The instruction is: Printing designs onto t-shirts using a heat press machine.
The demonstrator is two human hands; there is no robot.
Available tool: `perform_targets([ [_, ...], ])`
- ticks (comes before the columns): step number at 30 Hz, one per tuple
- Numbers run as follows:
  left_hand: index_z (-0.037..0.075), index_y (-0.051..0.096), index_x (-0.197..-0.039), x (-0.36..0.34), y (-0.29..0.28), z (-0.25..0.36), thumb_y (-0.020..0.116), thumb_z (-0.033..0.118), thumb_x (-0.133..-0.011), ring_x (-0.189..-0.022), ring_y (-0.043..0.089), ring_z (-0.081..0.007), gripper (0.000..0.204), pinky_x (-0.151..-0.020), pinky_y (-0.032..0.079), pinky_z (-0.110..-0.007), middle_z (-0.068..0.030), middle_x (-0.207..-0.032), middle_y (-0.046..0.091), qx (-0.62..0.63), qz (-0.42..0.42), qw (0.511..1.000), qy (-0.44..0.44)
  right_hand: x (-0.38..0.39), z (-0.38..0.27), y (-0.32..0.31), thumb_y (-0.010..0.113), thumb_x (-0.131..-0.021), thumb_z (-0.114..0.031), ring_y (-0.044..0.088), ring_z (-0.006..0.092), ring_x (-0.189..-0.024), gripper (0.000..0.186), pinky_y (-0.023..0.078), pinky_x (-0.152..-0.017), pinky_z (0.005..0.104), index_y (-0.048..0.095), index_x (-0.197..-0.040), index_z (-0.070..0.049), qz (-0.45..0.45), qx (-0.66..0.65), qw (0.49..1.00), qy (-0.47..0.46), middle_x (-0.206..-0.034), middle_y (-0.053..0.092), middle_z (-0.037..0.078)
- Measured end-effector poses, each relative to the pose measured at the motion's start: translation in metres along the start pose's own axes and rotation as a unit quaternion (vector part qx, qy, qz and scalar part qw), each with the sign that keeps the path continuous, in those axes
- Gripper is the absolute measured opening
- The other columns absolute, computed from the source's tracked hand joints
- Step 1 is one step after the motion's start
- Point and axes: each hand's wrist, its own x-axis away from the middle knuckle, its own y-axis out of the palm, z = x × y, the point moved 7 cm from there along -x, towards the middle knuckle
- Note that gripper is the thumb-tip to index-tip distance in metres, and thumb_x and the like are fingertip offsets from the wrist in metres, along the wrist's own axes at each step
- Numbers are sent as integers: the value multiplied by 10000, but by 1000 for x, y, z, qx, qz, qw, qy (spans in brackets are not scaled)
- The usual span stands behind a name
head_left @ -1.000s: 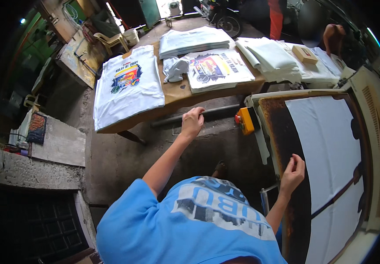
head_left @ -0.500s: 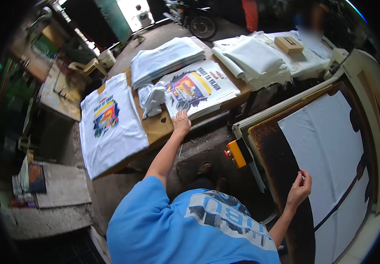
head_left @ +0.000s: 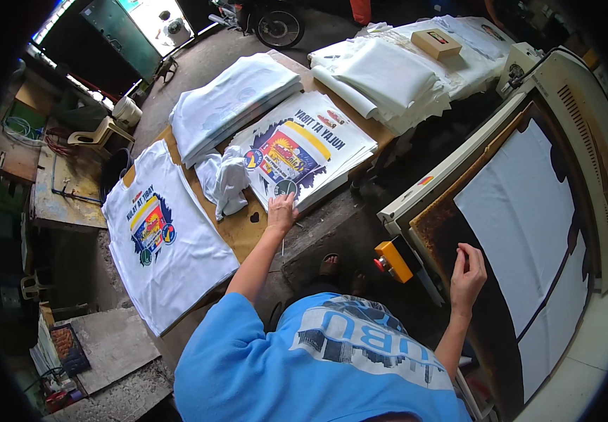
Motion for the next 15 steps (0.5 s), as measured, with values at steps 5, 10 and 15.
perform_targets([
  [5,70,589,-913,-7,26,-13,557,5,-668,-763,586,-306,255,-686,458,-372,-158,-765,605,10,-194,981,-5,-9,-19,22,499,-788,22,549,264,-696,76,446,-618,321,550,-843,20,-26,-20,999,-24,-778,555,125],
  [10,56,607,-710,-21,18,-23,569,-3,-652,-731,586,-296,91,-668,454,-372,-145,-733,599,104,-154,982,-28,-16,-32,34,500,-785,23,551,264,-691,73,449,-620,320,549,-839,19,-42,-26,998,-41,-777,556,126],
  [15,68,595,-661,-25,9,-29,609,57,-624,-694,579,-258,40,-678,439,-373,-98,-740,585,78,-175,981,-37,-17,-37,43,499,-785,24,556,261,-692,77,453,-618,316,553,-839,14,-55,-42,997,-44,-771,558,123],
])
